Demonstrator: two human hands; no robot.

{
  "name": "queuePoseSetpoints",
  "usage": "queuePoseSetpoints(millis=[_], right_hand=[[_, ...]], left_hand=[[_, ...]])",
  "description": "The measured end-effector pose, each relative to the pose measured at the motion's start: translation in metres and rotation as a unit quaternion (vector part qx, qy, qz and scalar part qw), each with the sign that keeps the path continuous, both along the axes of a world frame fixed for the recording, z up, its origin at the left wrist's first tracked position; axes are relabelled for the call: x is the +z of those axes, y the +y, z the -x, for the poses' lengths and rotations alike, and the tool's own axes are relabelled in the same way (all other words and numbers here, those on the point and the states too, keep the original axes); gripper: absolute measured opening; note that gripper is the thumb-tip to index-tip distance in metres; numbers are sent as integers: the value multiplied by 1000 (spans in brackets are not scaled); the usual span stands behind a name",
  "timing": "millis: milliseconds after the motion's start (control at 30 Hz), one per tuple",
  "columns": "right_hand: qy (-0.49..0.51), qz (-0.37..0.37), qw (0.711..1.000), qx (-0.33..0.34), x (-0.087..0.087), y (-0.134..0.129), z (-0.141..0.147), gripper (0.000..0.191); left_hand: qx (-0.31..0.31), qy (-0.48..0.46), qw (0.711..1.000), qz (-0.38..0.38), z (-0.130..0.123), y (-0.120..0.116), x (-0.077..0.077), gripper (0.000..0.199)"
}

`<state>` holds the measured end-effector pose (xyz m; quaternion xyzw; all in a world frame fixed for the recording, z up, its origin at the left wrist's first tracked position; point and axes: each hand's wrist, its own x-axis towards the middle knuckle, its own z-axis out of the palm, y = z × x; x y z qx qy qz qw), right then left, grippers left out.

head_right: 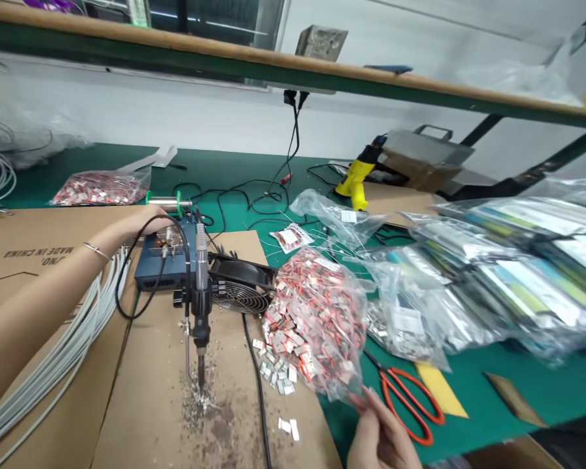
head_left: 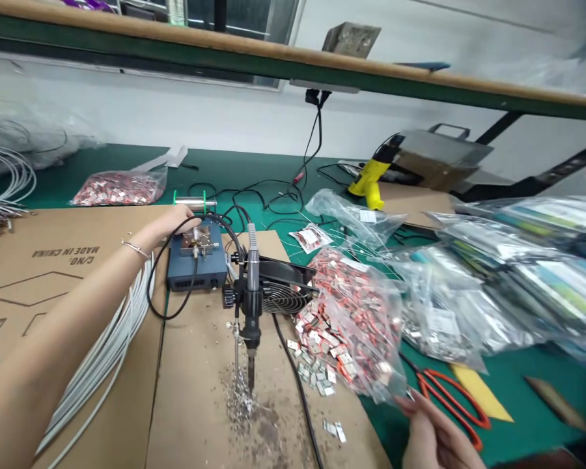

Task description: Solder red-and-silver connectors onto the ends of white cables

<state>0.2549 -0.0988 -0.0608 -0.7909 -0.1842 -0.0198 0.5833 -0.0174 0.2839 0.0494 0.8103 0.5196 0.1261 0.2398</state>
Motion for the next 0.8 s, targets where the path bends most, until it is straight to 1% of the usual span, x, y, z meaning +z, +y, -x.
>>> queuePoseSetpoints(millis=[100,233,267,333,367,400,433,500,533,567,600,633,733,800], right_hand=[[-10,-31,999,15,0,2,0,40],[-28,-37,998,36,-7,0,-5,43],[-46,-33,998,39,-6,-1,-5,41],[-142,-16,988,63,-1,-1,-2,29],[-208,-7,973,98,5,0,2,22],[-272,1,950,154,11,1,8,17],[-329,6,918,224,18,4,16,16],[-371,14,845,385,31,13,34,21],[-377,19,813,443,36,18,43,20],[-368,29,796,480,40,23,52,16],[-358,37,785,504,42,28,59,11],[-346,42,780,520,43,32,65,8],[-313,40,781,539,41,36,74,12],[-293,31,785,545,38,35,74,12]], left_hand=[[-5,12,1000,-10,0,-3,4,36],[3,22,1000,-13,-1,-3,3,36],[4,22,1000,-11,-1,-3,3,35],[8,19,1000,-3,-1,-3,4,35],[11,17,1000,2,0,-4,6,34],[15,14,1000,8,2,-6,10,34],[20,10,1000,15,5,-8,15,33],[39,-3,999,22,15,-15,29,31],[55,-13,998,21,22,-20,36,30],[75,-26,997,14,31,-25,44,30],[98,-40,994,5,40,-31,51,31],[122,-54,991,-6,51,-38,57,31],[179,-89,979,-29,85,-61,69,33],[194,-104,975,-25,109,-79,72,36]])
